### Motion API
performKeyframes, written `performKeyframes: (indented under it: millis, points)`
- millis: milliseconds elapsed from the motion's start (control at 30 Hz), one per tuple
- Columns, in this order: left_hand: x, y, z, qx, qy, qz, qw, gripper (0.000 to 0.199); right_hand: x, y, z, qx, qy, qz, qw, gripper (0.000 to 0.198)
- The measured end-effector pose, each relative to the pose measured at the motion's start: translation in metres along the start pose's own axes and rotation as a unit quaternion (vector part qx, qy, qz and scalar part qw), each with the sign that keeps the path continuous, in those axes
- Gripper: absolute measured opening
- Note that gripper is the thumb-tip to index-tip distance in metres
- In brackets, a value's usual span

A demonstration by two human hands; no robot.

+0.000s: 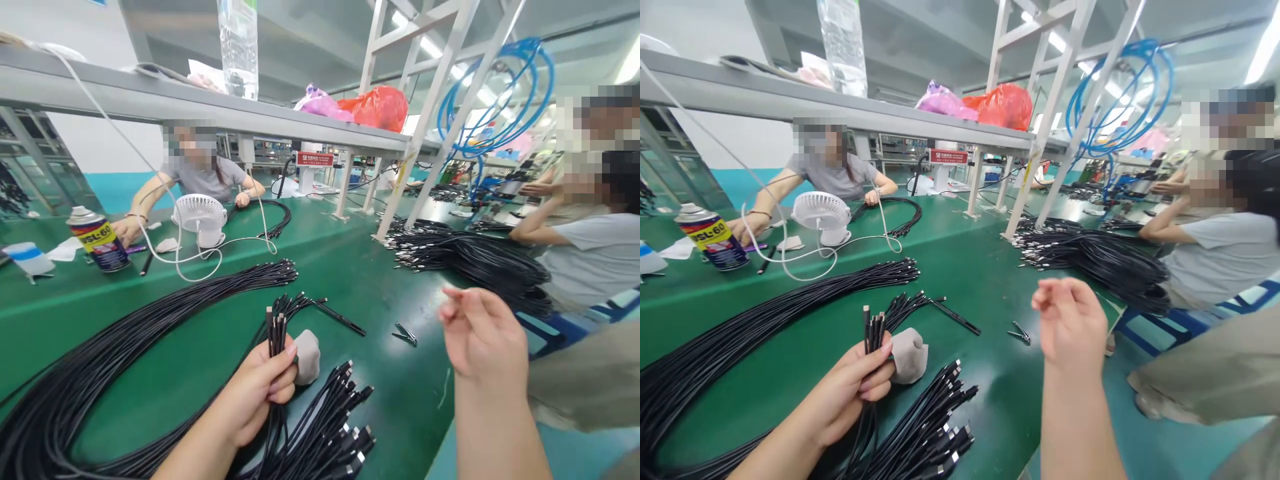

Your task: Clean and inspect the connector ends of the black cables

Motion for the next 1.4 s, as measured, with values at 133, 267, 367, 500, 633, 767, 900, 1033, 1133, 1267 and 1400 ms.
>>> performKeyframes:
  millis: [133, 267, 367, 500, 633, 767, 900, 1033, 1133, 1267, 1400]
  points:
    - [-0.007, 0.016, 0.007, 0.047, -0.012, 0.049, 0.998, 0.037, -0.056, -0.017, -0.043, -0.153, 0.092, 0.150, 0.972, 0.028]
    - [-0.017, 0.032, 0.010, 0.098, -0.015, 0.073, 0.992, 0.039, -0.133, 0.038, -0.077, -0.230, 0.173, 0.387, 0.876, 0.046]
    - [-0.019, 0.036, 0.011, 0.170, -0.001, 0.056, 0.984, 0.040, -0.143, 0.079, -0.068, -0.278, 0.106, 0.454, 0.840, 0.016]
    - [-0.016, 0.032, 0.011, 0.320, 0.064, 0.004, 0.945, 0.040, -0.092, 0.081, -0.062, -0.333, 0.073, 0.392, 0.854, 0.009]
    - [-0.022, 0.040, 0.014, 0.522, 0.170, 0.029, 0.836, 0.032, -0.026, 0.051, -0.079, -0.417, 0.045, 0.319, 0.850, 0.018]
    - [-0.028, 0.041, 0.035, 0.657, 0.096, 0.086, 0.743, 0.063, 0.002, 0.039, -0.106, -0.512, 0.015, 0.307, 0.802, 0.020]
    - [-0.033, 0.045, 0.043, 0.708, 0.058, 0.132, 0.691, 0.077, -0.019, 0.075, -0.133, -0.551, -0.024, 0.386, 0.740, 0.031]
    - [-0.027, 0.034, 0.027, 0.745, 0.105, 0.065, 0.655, 0.074, -0.055, 0.118, -0.164, -0.607, -0.021, 0.459, 0.648, 0.030]
    - [-0.017, 0.010, -0.004, 0.782, 0.142, -0.077, 0.601, 0.054, -0.072, 0.132, -0.176, -0.643, -0.022, 0.478, 0.599, 0.032]
    - [-0.002, -0.034, -0.037, 0.792, 0.102, -0.226, 0.558, 0.036, -0.081, 0.126, -0.177, -0.644, -0.012, 0.517, 0.564, 0.032]
    - [0.008, -0.056, -0.048, 0.782, 0.078, -0.249, 0.566, 0.026, -0.077, 0.113, -0.173, -0.617, 0.009, 0.550, 0.562, 0.027]
Point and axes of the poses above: each hand's wrist, its own x-axis towards the middle knuckle, its own y-axis out of the palm, z = x × y, the point moved 9 cm from there along x, towards the middle knuckle, and after that the axes turned 7 degrees about -z, right-handed, at the moved point
